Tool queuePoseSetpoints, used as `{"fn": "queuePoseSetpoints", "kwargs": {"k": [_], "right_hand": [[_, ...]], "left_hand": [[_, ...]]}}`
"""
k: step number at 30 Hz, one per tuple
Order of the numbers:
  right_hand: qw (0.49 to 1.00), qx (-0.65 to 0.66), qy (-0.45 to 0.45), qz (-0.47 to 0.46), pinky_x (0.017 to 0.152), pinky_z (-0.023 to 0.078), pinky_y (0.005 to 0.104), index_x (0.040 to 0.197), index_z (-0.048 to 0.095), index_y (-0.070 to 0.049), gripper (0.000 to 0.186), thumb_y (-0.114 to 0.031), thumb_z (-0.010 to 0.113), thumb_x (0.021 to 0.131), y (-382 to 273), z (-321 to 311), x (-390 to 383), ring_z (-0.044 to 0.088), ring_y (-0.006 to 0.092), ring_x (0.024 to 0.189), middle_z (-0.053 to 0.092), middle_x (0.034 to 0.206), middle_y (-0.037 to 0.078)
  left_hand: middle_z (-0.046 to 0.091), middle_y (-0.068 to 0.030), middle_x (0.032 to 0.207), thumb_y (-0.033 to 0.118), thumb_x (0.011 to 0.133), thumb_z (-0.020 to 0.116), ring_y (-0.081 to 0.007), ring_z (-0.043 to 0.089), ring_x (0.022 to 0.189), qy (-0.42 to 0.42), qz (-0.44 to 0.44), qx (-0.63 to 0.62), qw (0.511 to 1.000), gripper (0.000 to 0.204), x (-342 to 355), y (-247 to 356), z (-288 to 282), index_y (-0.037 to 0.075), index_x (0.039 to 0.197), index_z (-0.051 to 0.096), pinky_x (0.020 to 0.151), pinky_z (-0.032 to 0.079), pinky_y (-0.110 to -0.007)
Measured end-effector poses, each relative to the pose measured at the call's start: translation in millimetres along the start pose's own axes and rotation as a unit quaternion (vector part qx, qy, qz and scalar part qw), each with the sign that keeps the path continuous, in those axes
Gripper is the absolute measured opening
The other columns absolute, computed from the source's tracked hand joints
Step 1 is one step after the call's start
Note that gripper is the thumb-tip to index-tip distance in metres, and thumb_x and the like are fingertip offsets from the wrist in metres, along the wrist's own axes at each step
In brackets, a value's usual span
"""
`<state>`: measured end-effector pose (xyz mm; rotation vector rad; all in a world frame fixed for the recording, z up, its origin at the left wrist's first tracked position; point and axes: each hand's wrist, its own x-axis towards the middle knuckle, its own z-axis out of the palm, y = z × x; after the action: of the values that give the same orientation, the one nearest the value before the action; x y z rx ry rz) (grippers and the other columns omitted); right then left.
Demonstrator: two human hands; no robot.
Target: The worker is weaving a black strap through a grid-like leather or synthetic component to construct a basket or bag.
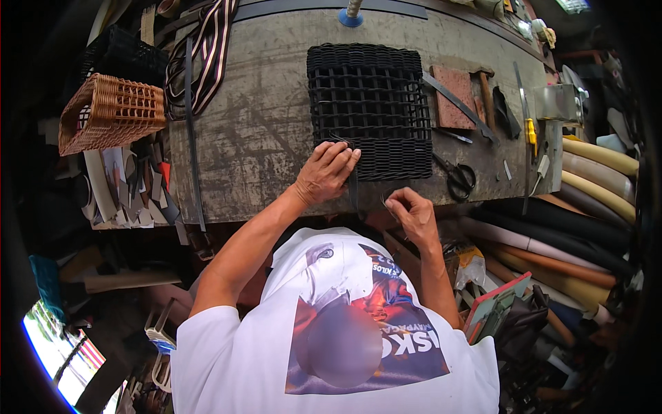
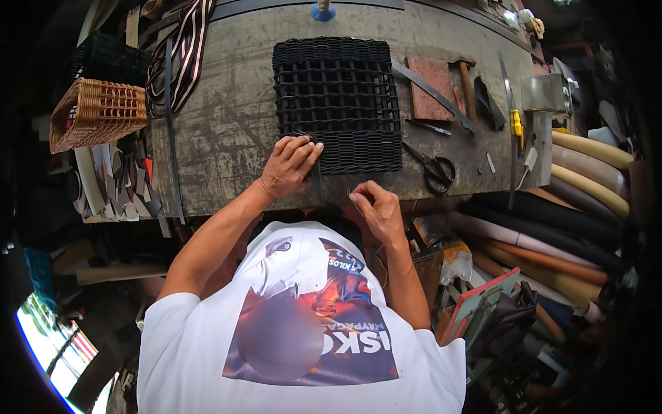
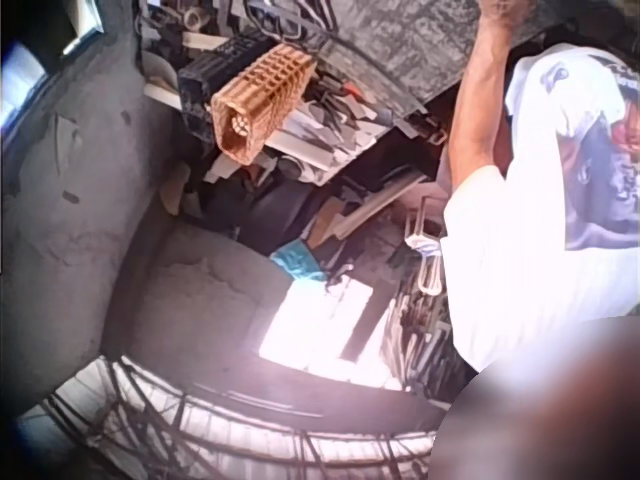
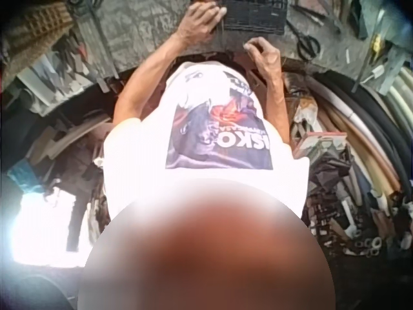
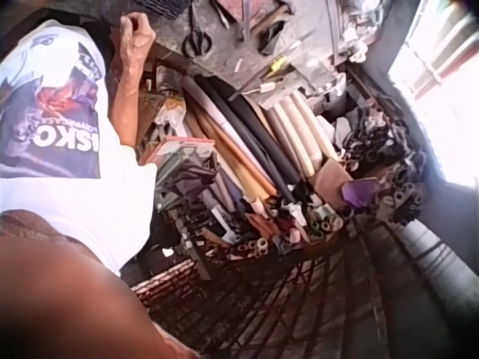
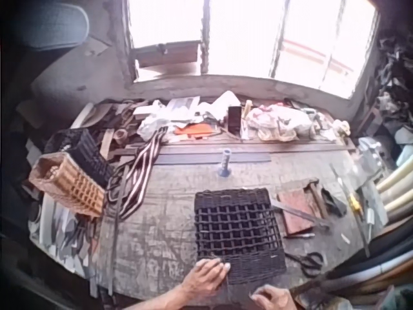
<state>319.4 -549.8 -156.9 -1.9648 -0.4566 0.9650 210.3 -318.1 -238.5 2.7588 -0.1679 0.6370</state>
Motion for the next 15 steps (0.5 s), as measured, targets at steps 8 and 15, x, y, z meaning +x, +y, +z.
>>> {"fn": "queuePoseSetpoints", "kwargs": {"k": [8, 15], "right_hand": [[0.953, -0.205, 0.216, -0.061, 0.066, 0.052, 0.0342, 0.098, 0.073, 0.003, 0.019, -0.007, 0.067, 0.083, 91, 17, -2, 0.069, 0.0248, 0.069, 0.068, 0.073, 0.018], [0.972, 0.170, 0.064, 0.149, 0.066, 0.053, 0.0295, 0.104, 0.071, 0.005, 0.018, -0.005, 0.064, 0.090, 68, 41, 32, 0.066, 0.0171, 0.073, 0.070, 0.090, 0.009]], "left_hand": [[0.056, -0.0110, 0.122, 0.018, 0.045, 0.078, -0.0321, 0.049, 0.127, 0.008, -0.014, -0.023, 1.000, 0.091, 2, 0, -1, 0.002, 0.132, 0.059, 0.107, 0.036, -0.048], [0.055, -0.0133, 0.121, 0.014, 0.045, 0.077, -0.0352, 0.049, 0.129, 0.011, -0.010, -0.044, 0.999, 0.091, 4, 0, 0, 0.001, 0.132, 0.059, 0.107, 0.038, -0.050]]}}
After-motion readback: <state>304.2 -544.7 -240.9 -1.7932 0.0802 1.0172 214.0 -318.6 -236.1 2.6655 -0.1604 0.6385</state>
